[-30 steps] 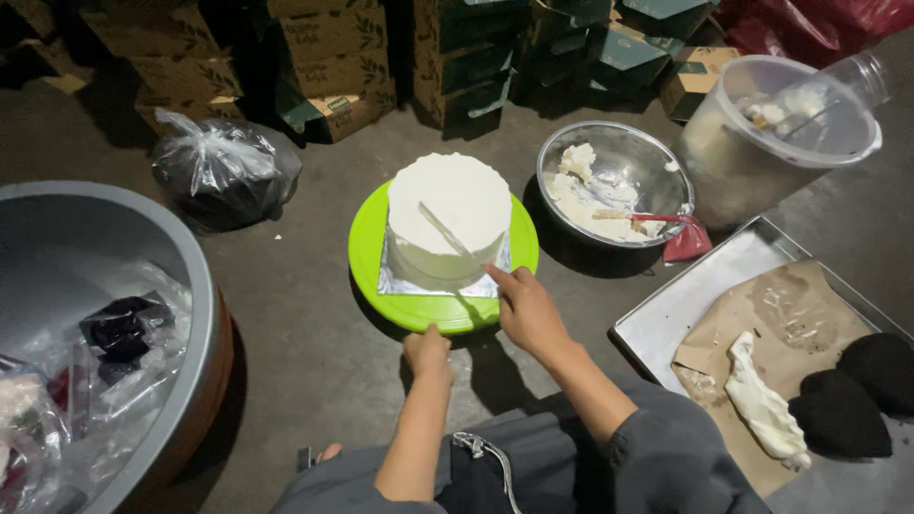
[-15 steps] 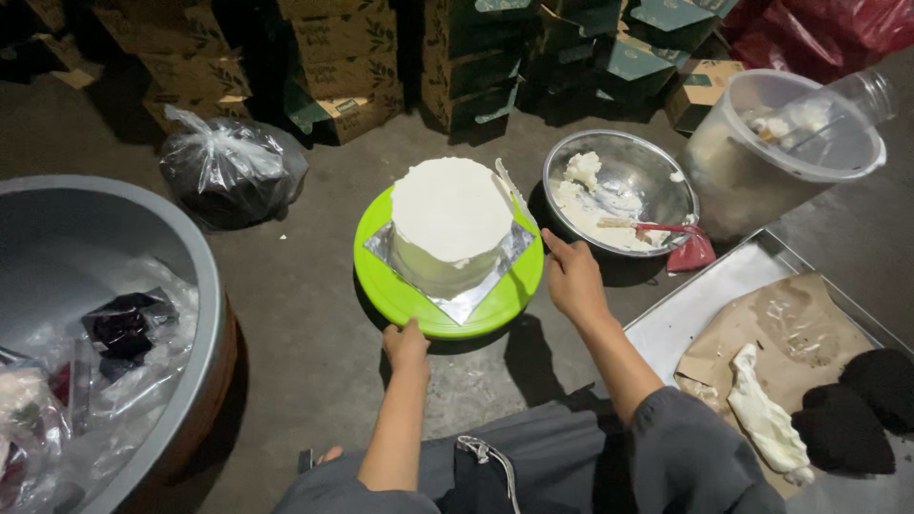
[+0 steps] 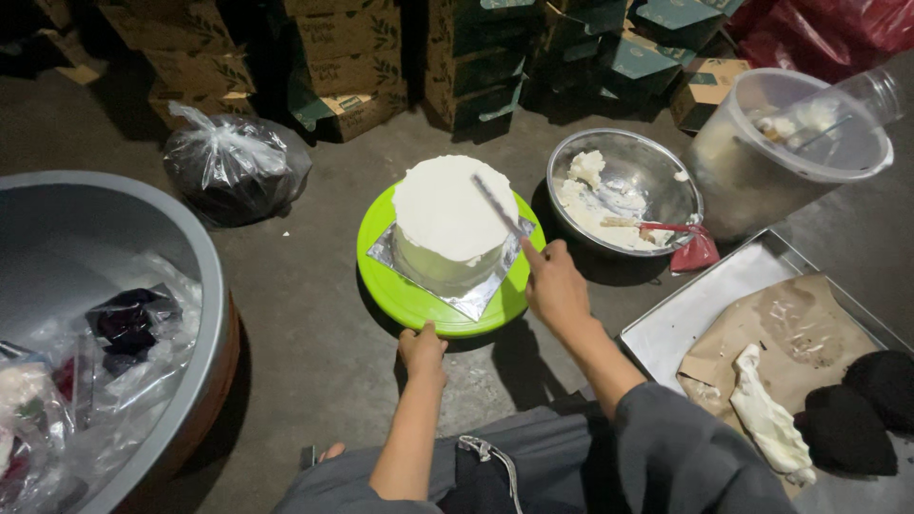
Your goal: The person smooths white frosting on a cylindrical cake using a metal spatula while rotating a green turntable. The person repeatedly scrapes excess frosting from the spatula into a nearby metal bowl and continues smoothing the cake's sides and top.
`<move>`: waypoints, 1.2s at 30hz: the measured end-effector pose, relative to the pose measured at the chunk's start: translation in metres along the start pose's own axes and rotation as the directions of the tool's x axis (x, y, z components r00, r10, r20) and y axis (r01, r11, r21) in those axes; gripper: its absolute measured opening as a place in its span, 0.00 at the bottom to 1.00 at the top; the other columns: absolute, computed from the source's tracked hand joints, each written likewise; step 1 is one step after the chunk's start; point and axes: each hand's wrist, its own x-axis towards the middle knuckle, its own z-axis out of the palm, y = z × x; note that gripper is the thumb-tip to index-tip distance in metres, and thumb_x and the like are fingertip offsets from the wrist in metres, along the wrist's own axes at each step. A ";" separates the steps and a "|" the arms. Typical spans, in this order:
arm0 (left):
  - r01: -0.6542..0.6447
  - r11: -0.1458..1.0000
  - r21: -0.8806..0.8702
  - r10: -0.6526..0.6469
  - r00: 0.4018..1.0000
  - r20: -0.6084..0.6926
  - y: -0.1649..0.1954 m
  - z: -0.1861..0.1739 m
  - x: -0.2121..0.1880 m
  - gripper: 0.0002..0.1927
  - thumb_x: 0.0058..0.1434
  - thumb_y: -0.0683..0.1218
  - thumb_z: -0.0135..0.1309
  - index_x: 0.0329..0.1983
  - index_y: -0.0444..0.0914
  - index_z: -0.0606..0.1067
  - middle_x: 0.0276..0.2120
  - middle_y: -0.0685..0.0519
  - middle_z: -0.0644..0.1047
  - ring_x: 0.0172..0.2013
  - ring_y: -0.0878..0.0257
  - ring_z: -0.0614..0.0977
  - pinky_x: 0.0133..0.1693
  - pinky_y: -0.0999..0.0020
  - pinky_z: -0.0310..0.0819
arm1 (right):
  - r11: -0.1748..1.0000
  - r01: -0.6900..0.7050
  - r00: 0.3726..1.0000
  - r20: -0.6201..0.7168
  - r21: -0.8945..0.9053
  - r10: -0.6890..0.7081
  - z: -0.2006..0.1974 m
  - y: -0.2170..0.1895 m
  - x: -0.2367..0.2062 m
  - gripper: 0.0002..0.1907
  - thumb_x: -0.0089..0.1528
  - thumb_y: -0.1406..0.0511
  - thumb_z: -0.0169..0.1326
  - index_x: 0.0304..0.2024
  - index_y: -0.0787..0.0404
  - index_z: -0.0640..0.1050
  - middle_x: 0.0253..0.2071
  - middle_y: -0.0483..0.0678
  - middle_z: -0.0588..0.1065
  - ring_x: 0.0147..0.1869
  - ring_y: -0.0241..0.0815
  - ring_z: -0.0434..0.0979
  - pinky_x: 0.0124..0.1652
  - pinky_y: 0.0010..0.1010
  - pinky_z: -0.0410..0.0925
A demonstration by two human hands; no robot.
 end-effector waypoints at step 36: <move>-0.161 0.983 -0.088 0.156 0.985 -0.068 0.029 -0.017 0.030 0.11 0.65 0.44 0.52 0.29 0.32 0.71 0.25 0.52 0.74 0.23 0.64 0.72 0.24 0.65 0.64 | 0.943 0.153 0.965 0.162 0.296 -0.208 -0.020 0.083 0.041 0.26 0.61 0.72 0.49 0.62 0.53 0.76 0.39 0.55 0.72 0.42 0.54 0.75 0.43 0.40 0.69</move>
